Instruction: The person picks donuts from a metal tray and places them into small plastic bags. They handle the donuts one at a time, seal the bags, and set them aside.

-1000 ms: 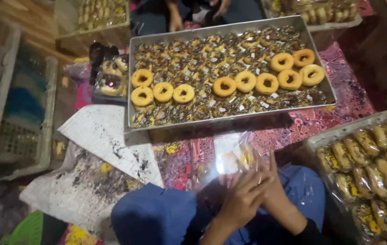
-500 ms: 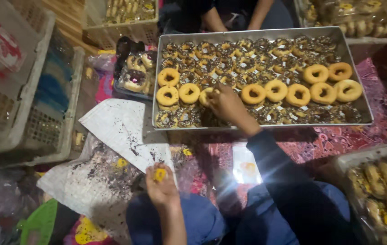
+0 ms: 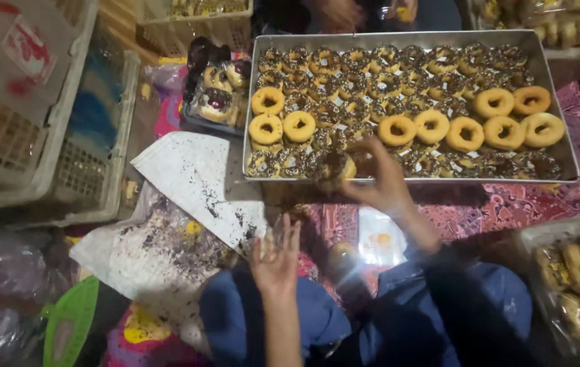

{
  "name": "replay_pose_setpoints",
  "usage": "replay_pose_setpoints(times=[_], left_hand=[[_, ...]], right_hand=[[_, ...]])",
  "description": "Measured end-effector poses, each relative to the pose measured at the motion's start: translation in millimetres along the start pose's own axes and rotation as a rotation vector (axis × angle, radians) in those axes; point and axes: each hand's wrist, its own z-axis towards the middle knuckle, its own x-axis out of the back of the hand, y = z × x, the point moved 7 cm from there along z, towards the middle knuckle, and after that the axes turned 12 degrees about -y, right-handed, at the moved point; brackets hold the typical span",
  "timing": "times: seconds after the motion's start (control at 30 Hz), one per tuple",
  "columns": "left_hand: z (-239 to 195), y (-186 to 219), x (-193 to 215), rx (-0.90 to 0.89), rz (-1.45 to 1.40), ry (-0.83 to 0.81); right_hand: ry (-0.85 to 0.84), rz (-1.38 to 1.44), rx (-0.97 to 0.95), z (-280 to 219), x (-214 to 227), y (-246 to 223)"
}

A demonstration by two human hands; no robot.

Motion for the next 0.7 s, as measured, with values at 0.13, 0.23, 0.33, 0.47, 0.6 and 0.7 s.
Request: replay_pose_setpoints(times=[0.13,0.23,0.33,0.47,0.6,0.7], left_hand=[[-9.2,-46.1,5.9,0.034,-0.12,0.142],[-30.7,-79.8,-11.9,0.112,-0.06,0.009],[-61.9,-108.1,-47.2,0.151,0.057,-0.276],[-80.4,-105.2,-72.3,0.033,0.367,-0.217],[-68.5,-100.2,-74.0,0.127,0.087,-0.149],[-69.2,-97.4,-46.8,0.213,0.343,-0.083]], right_hand=[[0.2,0.628,-0.128,-139.0,-14.4,-54.1],[0.265,0.445,-0.403,-186.0,-25.3,-77.9],[0.297,0.202,-0.381,-180.0,-24.4,-107.7],[0.133,-0.386,-0.088,-146.0,-25.5,-148.1],[0.154,-0.447,0.071,-147.4,-18.5,-165.7],[0.229,-0.608,0.309,-162.7,-14.1,-185.7]])
